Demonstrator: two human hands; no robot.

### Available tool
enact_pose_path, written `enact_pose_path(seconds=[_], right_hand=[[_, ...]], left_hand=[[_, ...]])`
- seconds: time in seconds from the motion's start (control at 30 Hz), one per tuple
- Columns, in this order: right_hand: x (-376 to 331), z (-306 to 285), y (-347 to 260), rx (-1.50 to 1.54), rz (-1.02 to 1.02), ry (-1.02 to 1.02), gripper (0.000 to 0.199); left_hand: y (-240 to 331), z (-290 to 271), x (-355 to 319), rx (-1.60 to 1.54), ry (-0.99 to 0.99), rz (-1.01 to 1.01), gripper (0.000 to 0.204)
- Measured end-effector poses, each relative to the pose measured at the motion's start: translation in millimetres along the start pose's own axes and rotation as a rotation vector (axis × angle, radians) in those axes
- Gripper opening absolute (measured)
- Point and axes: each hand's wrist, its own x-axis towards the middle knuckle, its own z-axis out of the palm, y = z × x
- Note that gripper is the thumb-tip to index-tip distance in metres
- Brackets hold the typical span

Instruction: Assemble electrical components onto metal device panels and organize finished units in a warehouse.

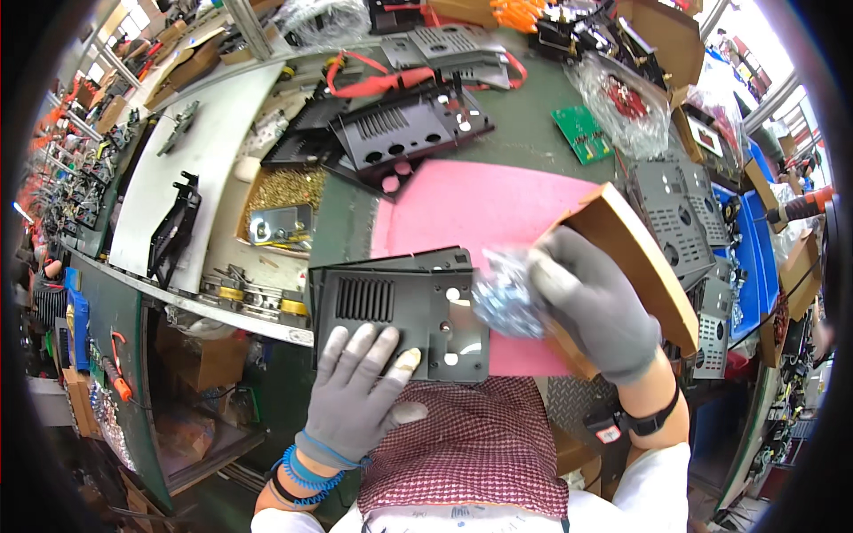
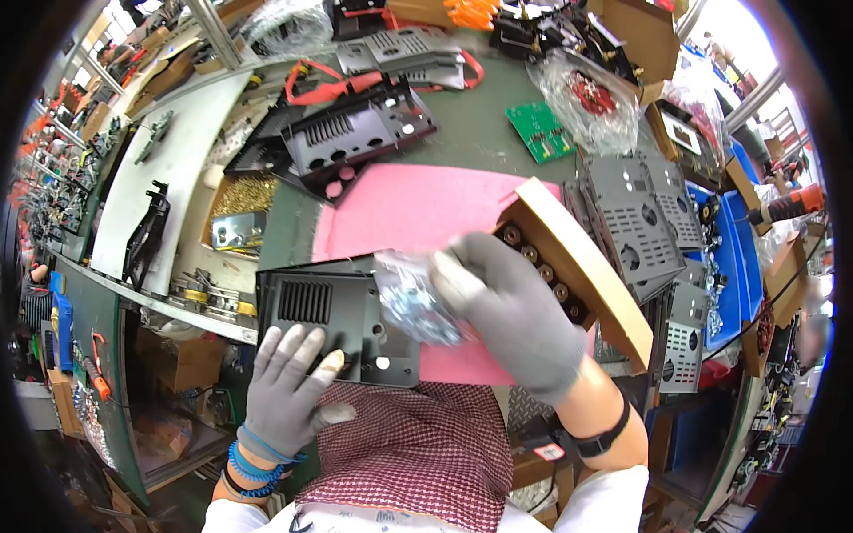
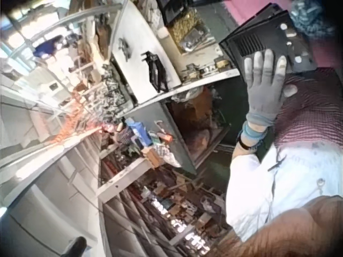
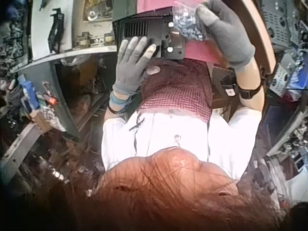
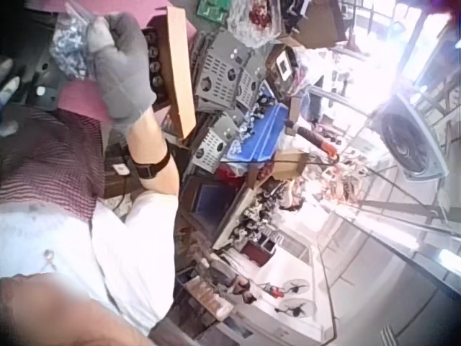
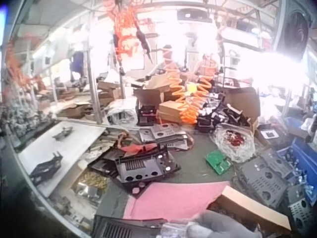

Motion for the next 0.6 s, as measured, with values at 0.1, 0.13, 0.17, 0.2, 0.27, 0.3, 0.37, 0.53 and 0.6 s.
enact_pose_path(seconds=[0.1,0.13,0.17,0.2,0.27,0.3,0.37,0.53,0.6], right_hand=[[45,19,-20,0.388,-0.012,0.347,0.023],[62,21,-24,0.513,-0.051,0.483,0.022],[69,16,-27,0.571,-0.126,0.578,0.023],[73,11,-28,0.571,-0.226,0.661,0.026],[61,-4,-24,0.683,-0.175,0.434,0.029],[46,-7,-18,0.7,-0.106,0.327,0.034],[8,-19,-6,0.472,-0.032,0.258,0.034],[-23,-38,39,-0.445,-0.001,0.562,0.025],[-20,-41,58,-0.813,-0.107,0.344,0.033]], left_hand=[[-1,-8,-8,0.004,0.046,-0.02,0.054],[-1,-10,-12,-0.002,0.047,-0.045,0.052],[-2,-11,-16,-0.004,0.051,-0.068,0.052],[-3,-12,-20,-0.008,0.059,-0.063,0.052],[-5,-10,-27,0.01,0.062,-0.116,0.056],[-6,-8,-30,0.004,0.071,-0.124,0.055],[-5,-2,-34,-0.012,0.069,-0.122,0.053],[2,17,-30,-0.092,0.075,-0.034,0.047],[7,24,-26,-0.107,0.092,0.015,0.043]])
